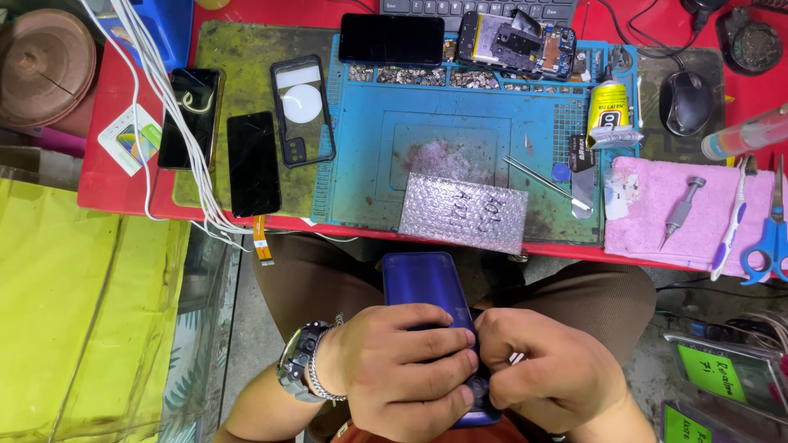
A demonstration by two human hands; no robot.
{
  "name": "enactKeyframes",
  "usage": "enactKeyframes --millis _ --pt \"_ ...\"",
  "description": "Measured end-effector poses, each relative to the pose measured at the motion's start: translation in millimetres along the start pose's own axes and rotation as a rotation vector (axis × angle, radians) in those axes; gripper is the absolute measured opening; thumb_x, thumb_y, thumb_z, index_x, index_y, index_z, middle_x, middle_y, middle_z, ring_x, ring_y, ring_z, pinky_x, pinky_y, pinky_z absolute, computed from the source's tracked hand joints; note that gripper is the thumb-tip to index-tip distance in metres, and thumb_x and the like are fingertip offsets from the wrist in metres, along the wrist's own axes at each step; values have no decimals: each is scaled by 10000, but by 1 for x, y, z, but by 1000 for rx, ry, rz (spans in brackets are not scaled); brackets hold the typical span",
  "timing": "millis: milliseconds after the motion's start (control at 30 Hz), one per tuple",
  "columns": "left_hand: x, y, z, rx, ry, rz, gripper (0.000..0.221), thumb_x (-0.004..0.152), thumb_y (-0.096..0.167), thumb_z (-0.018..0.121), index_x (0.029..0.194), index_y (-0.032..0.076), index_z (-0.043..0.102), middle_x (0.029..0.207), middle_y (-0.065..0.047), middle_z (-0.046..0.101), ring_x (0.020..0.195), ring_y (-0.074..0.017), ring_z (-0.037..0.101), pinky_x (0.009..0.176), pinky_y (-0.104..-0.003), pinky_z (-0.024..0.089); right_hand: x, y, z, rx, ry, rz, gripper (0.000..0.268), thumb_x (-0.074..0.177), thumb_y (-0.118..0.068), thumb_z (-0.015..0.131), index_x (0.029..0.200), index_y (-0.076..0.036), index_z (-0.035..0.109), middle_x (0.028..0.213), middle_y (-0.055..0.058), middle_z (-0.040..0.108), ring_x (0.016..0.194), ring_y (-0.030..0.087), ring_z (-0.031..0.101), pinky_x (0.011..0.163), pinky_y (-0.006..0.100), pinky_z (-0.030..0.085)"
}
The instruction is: The person removes a SIM card from a smartphone, then connects a charging cable to the device. The phone screen lights up, showing a charging animation and the Samsung Galaxy logo as it boots up.
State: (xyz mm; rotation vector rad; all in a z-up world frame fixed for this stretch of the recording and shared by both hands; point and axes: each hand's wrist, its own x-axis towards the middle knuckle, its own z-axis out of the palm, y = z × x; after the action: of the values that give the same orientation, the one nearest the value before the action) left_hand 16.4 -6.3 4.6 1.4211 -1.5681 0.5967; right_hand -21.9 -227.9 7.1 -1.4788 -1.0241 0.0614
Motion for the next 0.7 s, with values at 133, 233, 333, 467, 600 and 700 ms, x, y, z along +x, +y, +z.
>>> enactKeyframes --millis 133,233,333,467,600,700 --pt "0 1 4 8 31 -15 99 993 66 613 909 28 650 905 -188 724 773 -335 766 683 -445 622 -7 11 -5 33 -43 13 267 1039 -164 429 846 -121 608 806 32 409 638 237 450 607 374 437" --pt "-1 1 3 35 17 -30 92 991 69 610 919 31 654 917 -176 737 795 -336 785 703 -436 625 -9 17 -7 -32 -64 62 279 1046 -253 468 863 -84 594 820 68 430 676 257 470 600 375 427" --pt "-1 1 3 8 22 -37 97 990 55 612 913 14 655 913 -193 726 779 -335 767 688 -438 625 -11 17 -5 -84 -27 56 142 995 -164 513 903 -85 586 831 61 472 689 249 492 607 370 443" --pt "-3 -2 4 -19 19 -32 78 993 43 646 919 18 648 925 -190 735 790 -331 773 700 -438 626 -7 9 -2 -32 -8 36 202 1033 -151 471 882 -91 592 817 59 431 656 258 460 606 383 433" --pt "-5 -2 3 6 30 -47 95 1000 56 619 911 29 642 936 -187 752 805 -340 794 715 -435 629 -9 13 10 58 195 6 145 1009 -130 548 897 -113 638 803 42 472 651 229 499 639 377 483" --pt "-1 -5 -2 9 44 -46 113 1005 36 587 905 6 632 911 -209 739 780 -359 781 702 -444 641 -11 23 16 -21 353 -133 63 957 -92 645 903 -62 658 835 103 613 646 236 622 629 389 573"
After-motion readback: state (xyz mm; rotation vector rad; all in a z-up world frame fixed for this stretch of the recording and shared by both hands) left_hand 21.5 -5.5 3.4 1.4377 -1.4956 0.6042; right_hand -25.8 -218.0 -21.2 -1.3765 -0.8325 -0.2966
